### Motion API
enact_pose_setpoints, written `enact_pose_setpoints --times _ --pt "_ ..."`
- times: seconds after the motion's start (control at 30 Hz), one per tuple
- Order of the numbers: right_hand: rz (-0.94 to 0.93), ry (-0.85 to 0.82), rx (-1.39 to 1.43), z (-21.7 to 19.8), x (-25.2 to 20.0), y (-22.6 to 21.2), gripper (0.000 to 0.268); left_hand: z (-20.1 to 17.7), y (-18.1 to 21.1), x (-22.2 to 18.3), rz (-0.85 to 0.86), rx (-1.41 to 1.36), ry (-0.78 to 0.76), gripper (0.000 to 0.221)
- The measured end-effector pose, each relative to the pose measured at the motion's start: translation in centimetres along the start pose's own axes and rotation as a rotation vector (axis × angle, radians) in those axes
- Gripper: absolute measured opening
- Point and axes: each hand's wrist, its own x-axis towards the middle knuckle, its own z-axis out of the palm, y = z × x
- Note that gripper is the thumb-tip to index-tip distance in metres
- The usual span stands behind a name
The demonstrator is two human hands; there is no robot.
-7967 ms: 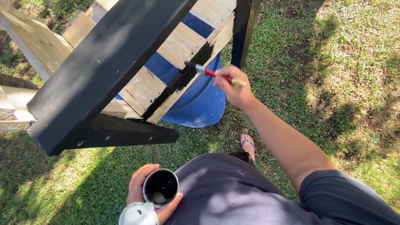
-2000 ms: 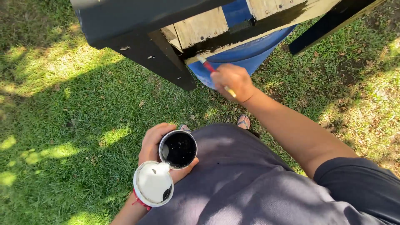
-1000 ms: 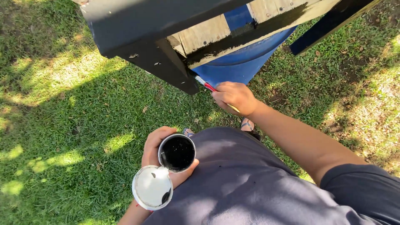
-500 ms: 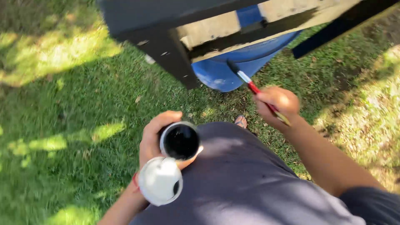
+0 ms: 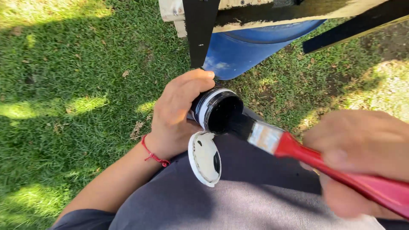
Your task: Painting a wooden pallet structure with black paint using a brush
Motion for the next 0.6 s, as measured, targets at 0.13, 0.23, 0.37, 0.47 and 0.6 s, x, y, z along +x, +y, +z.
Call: enact_pose_setpoints --times 0.13,0.23,0.37,0.47,0.6 --pt "0.121 0.077 -0.022 1.5 3.5 -2.1 0.044 -0.3 0.2 0.1 0.038 0.106 0.022 0.042" --pt "0.21 0.227 -0.047 4.1 5.5 -2.1 0.04 -0.5 0.1 -0.1 0.082 0.129 0.047 0.037" --pt "0.259 0.38 -0.127 5.5 6.4 -1.8 0.028 -0.8 0.2 -0.4 0.105 0.137 0.068 0.039" --pt "0.368 0.49 0.073 5.9 7.8 -3.3 0.023 -1.1 0.2 -0.7 0.098 0.138 0.07 0.04" --pt "0.242 0.524 0.005 6.7 7.4 -2.1 0.028 -1.3 0.3 -0.9 0.101 0.148 0.08 0.034"
